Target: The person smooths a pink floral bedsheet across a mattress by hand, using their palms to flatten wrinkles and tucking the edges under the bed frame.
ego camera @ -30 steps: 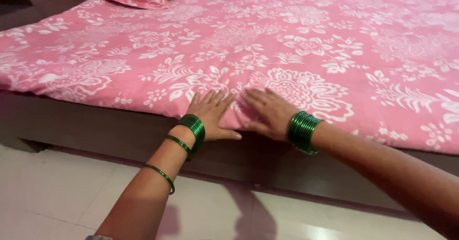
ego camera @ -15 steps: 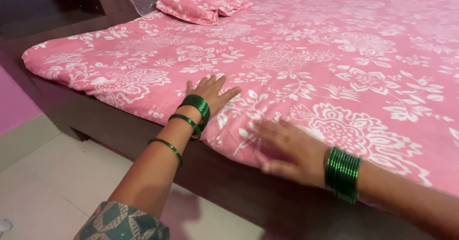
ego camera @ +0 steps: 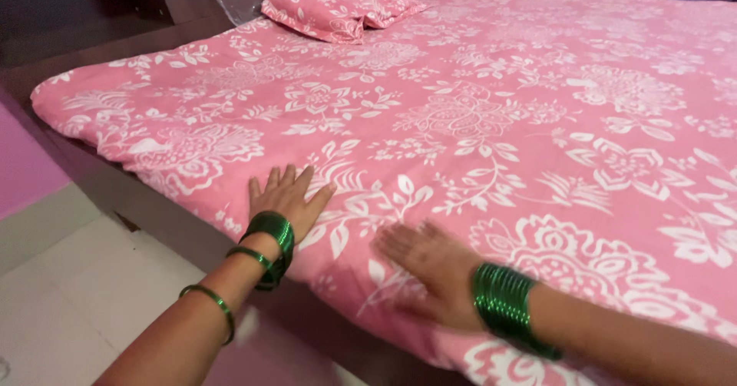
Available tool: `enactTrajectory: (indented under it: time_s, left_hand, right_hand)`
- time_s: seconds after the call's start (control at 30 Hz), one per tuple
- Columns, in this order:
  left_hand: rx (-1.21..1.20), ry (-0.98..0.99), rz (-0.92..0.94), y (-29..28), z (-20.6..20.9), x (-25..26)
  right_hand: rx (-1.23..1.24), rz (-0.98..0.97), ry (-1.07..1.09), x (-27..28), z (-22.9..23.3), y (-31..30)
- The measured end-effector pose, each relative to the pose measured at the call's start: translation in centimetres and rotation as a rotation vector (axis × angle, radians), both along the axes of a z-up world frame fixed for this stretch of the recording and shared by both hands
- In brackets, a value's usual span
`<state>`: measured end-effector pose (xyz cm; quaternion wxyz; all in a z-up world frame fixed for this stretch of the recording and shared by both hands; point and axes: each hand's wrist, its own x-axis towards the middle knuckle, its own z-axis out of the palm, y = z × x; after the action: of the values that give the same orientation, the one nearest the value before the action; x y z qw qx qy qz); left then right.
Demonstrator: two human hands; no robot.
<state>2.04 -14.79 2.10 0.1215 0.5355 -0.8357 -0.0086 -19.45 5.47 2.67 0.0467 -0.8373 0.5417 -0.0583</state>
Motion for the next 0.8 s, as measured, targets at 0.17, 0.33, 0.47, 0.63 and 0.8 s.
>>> enactTrajectory:
  time_s: [0.17,0.33,0.47,0.63,0.8]
  left_hand:
    - [-0.056,0.008,-0.009,0.1,-0.3,0.5]
    - [-0.099,0.006,-0.019,-0.4,-1.0,0.6]
    - [-0.153,0.020,-0.060,-0.9,-2.0,0.9]
    - [-0.134,0.025,-0.059,-0.3,-1.8,0.9]
    - [-0.117,0.029,-0.095,0.3,-0.5,0.7]
  right_hand:
    - [-0.016,0.375,-0.177,-0.1,2.2,0.1]
    - [-0.039,-0.065,-0.092,-6.4,3.0,-6.3]
    - [0.014,-0.035,-0.018,-5.9,0.4,-7.1]
    - [-0.093,0.417,-0.259,-1.5,0.1,-5.0]
    - [-0.054,0.204,-0.213,-5.9,4.4,-11.2]
